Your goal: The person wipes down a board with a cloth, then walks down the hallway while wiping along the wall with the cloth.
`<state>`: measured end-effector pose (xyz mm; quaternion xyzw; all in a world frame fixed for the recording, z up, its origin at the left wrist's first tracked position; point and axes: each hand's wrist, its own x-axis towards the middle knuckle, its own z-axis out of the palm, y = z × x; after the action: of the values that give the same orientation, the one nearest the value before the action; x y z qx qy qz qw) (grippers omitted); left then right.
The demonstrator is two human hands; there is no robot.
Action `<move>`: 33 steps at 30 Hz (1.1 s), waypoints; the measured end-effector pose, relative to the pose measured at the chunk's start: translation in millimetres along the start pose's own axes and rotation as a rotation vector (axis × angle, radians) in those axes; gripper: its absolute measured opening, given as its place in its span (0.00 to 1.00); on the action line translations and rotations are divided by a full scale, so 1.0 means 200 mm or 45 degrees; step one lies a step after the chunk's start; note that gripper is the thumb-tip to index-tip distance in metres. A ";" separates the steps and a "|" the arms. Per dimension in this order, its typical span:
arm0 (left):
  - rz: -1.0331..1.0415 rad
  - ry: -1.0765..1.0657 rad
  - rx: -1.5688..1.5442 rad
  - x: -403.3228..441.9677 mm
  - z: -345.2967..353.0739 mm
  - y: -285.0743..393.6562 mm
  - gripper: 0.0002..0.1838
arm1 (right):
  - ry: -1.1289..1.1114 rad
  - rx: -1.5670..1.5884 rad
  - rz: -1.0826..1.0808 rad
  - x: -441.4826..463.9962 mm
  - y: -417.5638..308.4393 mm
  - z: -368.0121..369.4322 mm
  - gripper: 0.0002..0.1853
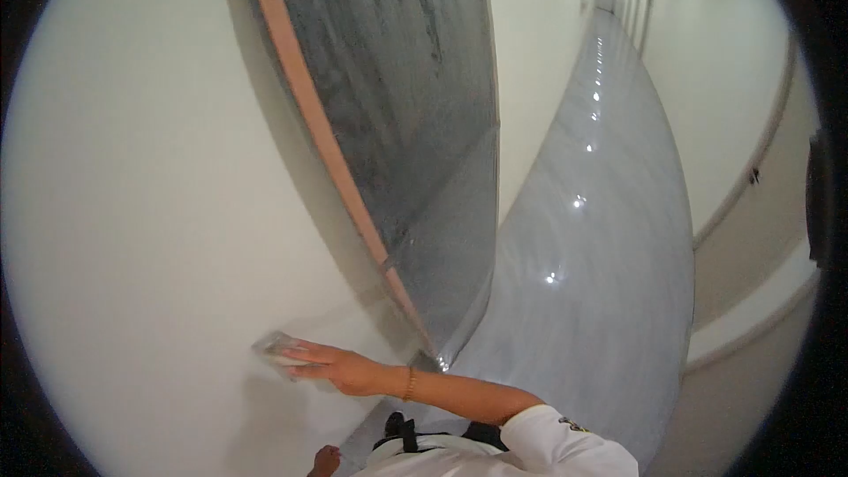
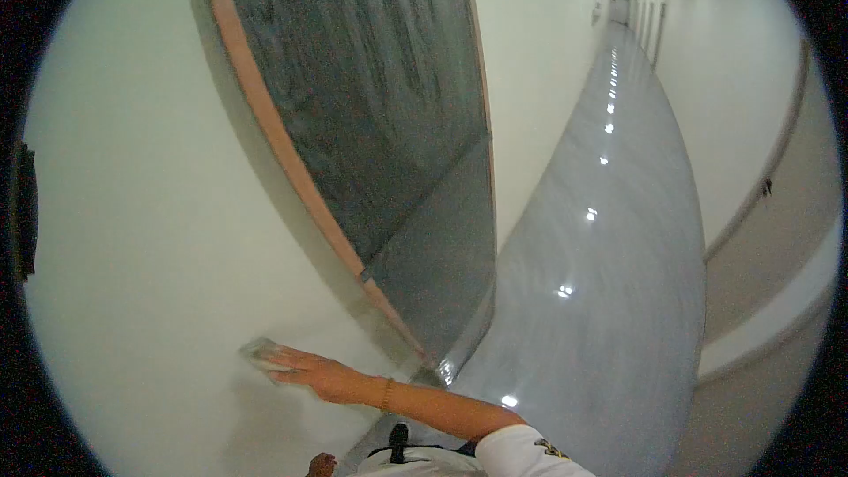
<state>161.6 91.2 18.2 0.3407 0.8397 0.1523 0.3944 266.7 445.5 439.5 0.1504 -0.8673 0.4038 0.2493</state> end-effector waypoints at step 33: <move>0.194 0.355 -0.114 -0.13 -0.26 1.82 0.18 | 0.907 -0.997 -0.703 0.79 -0.13 -2.47 0.25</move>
<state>298.0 336.2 255.9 0.3608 0.8504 0.2649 0.2763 301.0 802.6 815.8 0.1224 -0.7434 0.0000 0.6575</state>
